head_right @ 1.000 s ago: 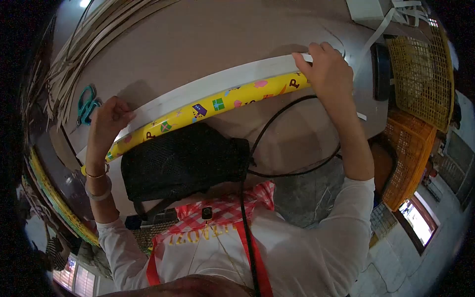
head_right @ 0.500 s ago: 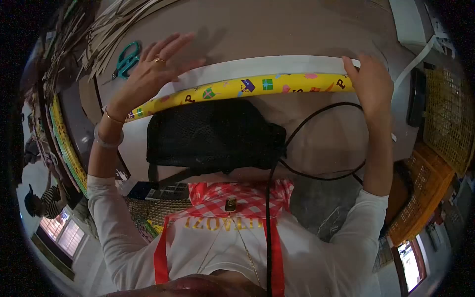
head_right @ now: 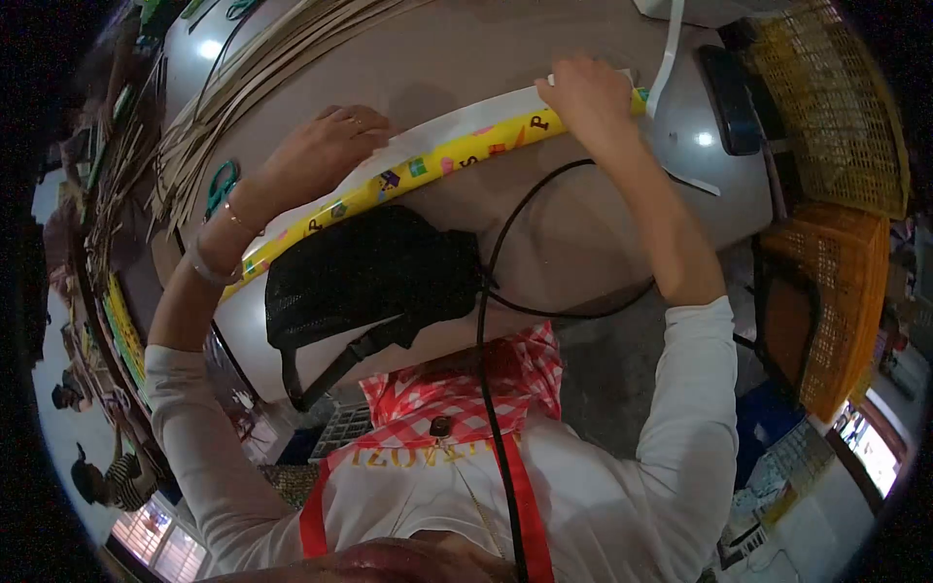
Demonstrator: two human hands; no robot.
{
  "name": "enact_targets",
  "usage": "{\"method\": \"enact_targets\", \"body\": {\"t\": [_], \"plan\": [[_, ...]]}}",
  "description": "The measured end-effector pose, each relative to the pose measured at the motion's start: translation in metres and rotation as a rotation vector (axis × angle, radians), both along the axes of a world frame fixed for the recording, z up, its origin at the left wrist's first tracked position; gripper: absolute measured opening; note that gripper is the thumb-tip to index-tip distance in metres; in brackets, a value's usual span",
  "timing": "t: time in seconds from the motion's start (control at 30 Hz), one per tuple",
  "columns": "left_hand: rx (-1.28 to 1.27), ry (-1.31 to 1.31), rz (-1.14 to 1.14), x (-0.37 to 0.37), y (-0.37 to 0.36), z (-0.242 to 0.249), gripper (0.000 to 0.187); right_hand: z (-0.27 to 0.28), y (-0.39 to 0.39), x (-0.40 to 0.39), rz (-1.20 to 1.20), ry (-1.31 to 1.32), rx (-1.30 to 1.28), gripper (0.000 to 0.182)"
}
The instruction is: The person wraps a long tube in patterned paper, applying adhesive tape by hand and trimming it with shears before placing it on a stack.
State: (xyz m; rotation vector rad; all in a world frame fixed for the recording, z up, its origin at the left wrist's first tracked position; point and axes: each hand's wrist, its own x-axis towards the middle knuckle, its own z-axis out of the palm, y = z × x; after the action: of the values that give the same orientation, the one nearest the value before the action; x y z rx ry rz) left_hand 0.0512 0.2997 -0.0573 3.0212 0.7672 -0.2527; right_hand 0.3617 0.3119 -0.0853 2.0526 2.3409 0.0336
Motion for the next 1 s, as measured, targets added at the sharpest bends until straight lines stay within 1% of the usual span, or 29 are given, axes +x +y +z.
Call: {"method": "enact_targets", "body": {"t": [0.07, 0.1, 0.17, 0.2, 0.23, 0.27, 0.3, 0.37, 0.4, 0.43, 0.47, 0.5, 0.53, 0.57, 0.6, 0.67, 0.7, 0.73, 0.8, 0.83, 0.9, 1.0], "plan": [[-0.183, -0.257, 0.000, 0.046, 0.014, -0.007, 0.032, 0.001, 0.000, -0.001, -0.005, 0.021, -0.032, 0.034], [-0.176, -0.263, -0.008, 0.067, 0.018, -0.010, 0.032, 0.002, 0.000, 0.000, 0.025, 0.017, -0.039, 0.032], [-0.354, -0.442, 0.081, 0.103, 0.028, -0.016, 0.031, 0.007, 0.002, -0.003, 0.051, 0.005, -0.043, 0.031], [-0.352, -0.448, 0.075, 0.113, 0.034, -0.024, 0.031, 0.011, 0.000, -0.005, 0.031, -0.021, -0.074, 0.031], [-0.313, -0.456, 0.015, 0.122, 0.040, -0.031, 0.028, 0.013, 0.000, -0.006, 0.011, -0.046, -0.107, 0.031], [-0.276, -0.461, -0.046, 0.128, 0.044, -0.034, 0.025, 0.012, 0.001, -0.005, 0.005, -0.052, -0.109, 0.031], [-0.284, -0.465, -0.053, 0.130, 0.046, -0.037, 0.025, 0.009, 0.001, -0.005, 0.023, -0.069, -0.080, 0.032], [-0.134, -0.459, -0.187, 0.129, 0.048, -0.040, 0.024, 0.005, 0.003, 0.006, 0.031, -0.092, -0.061, 0.033], [-0.143, -0.464, -0.196, 0.130, 0.048, -0.038, 0.024, 0.009, 0.006, 0.014, 0.118, -0.067, -0.054, 0.038], [-0.048, -0.408, -0.223, 0.131, 0.048, -0.037, 0.024, 0.013, 0.008, 0.023, 0.205, -0.042, -0.048, 0.042], [0.045, -0.353, -0.246, 0.131, 0.046, -0.035, 0.024, 0.022, 0.010, 0.031, 0.198, -0.046, -0.059, 0.042], [0.038, -0.360, -0.251, 0.131, 0.047, -0.033, 0.024, 0.035, 0.012, 0.038, 0.194, -0.021, -0.133, 0.048], [0.027, -0.282, -0.249, 0.131, 0.048, -0.030, 0.026, 0.041, 0.014, 0.046, 0.191, 0.001, -0.204, 0.053], [0.015, -0.205, -0.244, 0.131, 0.049, -0.031, 0.028, 0.039, 0.016, 0.057, 0.124, -0.032, -0.196, 0.060], [0.013, -0.215, -0.244, 0.130, 0.051, -0.033, 0.028, 0.034, 0.020, 0.073, 0.122, -0.041, -0.200, 0.060], [0.023, -0.294, -0.276, 0.126, 0.054, -0.039, 0.031, 0.030, 0.027, 0.099, 0.080, -0.019, -0.161, 0.067], [0.021, -0.301, -0.276, 0.126, 0.055, -0.042, 0.031, 0.036, 0.030, 0.106, 0.012, -0.046, -0.260, 0.065], [0.022, -0.339, -0.289, 0.125, 0.057, -0.044, 0.032, 0.036, 0.030, 0.111, 0.010, -0.051, -0.264, 0.065], [0.021, -0.379, -0.306, 0.125, 0.059, -0.042, 0.034, 0.033, 0.030, 0.122, -0.009, 0.017, -0.199, 0.060], [0.000, -0.376, -0.336, 0.125, 0.060, -0.041, 0.034, 0.031, 0.029, 0.124, -0.013, 0.015, -0.200, 0.060], [-0.022, -0.373, -0.369, 0.123, 0.062, -0.041, 0.034, 0.025, 0.027, 0.126, 0.054, 0.145, -0.103, 0.048], [-0.002, -0.367, -0.369, 0.123, 0.063, -0.044, 0.035, 0.028, 0.026, 0.126, 0.013, 0.173, -0.155, 0.046]]}}
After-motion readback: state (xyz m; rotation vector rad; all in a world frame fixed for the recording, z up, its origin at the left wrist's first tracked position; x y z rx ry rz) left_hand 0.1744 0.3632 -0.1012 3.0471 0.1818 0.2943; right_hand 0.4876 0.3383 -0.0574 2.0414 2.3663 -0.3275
